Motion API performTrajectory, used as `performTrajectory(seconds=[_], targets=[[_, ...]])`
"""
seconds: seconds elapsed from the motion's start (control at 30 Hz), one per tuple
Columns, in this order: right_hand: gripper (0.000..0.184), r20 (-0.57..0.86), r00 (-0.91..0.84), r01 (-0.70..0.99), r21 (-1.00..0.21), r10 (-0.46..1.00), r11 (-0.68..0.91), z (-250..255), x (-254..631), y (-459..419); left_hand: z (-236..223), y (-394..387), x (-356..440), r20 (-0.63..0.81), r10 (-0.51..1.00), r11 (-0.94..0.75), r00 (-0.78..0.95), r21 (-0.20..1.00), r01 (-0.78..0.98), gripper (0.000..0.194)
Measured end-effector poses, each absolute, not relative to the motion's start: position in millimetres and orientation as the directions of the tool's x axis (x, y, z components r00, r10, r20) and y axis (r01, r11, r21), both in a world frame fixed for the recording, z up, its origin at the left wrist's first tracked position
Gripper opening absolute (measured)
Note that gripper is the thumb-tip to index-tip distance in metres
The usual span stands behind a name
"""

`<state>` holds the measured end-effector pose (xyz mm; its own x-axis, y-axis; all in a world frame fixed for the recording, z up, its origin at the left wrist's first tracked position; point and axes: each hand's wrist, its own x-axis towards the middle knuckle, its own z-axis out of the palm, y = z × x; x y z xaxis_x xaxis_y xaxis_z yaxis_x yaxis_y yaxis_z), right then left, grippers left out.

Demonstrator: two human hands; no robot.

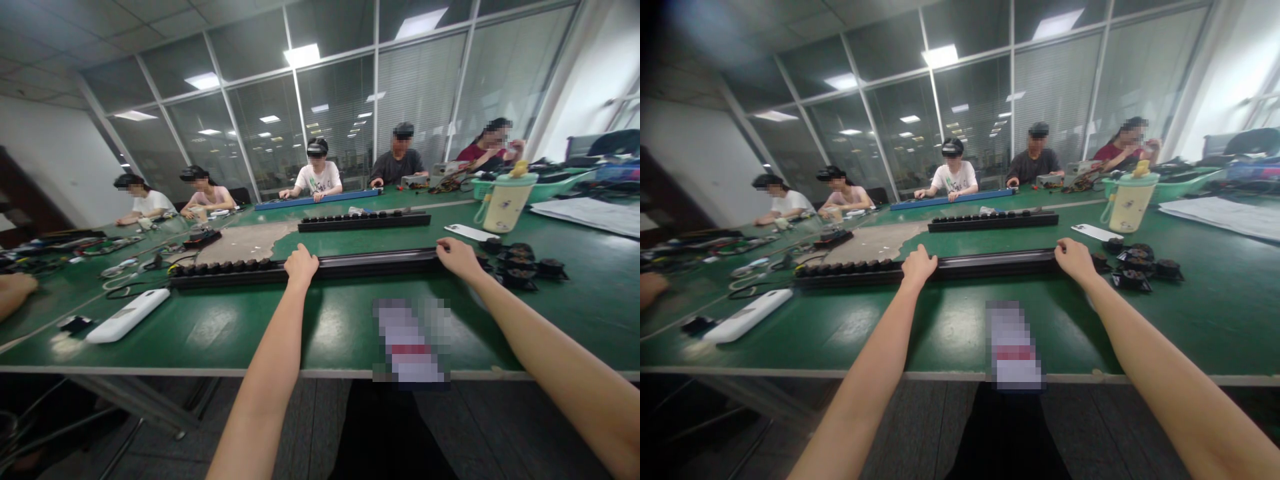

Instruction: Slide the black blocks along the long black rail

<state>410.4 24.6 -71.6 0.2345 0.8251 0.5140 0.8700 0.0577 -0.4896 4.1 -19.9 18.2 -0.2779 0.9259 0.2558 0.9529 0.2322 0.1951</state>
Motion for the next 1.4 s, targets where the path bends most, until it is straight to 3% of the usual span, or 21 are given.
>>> performTrajectory(seconds=[0.57,0.9,1.1,1.4], targets=[[0.037,0.547,0.197,0.892,-0.445,0.814,0.083,-77,416,29,15,-16,3,0.255,0.932,0.212,-0.259,0.197,0.957,0.045],[0.04,0.534,0.182,0.905,-0.42,0.826,0.072,-76,415,29,15,-8,-10,0.164,0.945,0.208,-0.283,0.367,0.907,0.056],[0.039,0.538,0.186,0.9,-0.429,0.822,0.077,-75,414,27,11,3,-25,0.148,0.925,0.245,-0.349,0.47,0.848,0.035],[0.038,0.531,0.193,0.893,-0.444,0.825,0.077,-75,413,27,1,11,-34,0.185,0.934,0.206,-0.304,0.415,0.886,0.044]])
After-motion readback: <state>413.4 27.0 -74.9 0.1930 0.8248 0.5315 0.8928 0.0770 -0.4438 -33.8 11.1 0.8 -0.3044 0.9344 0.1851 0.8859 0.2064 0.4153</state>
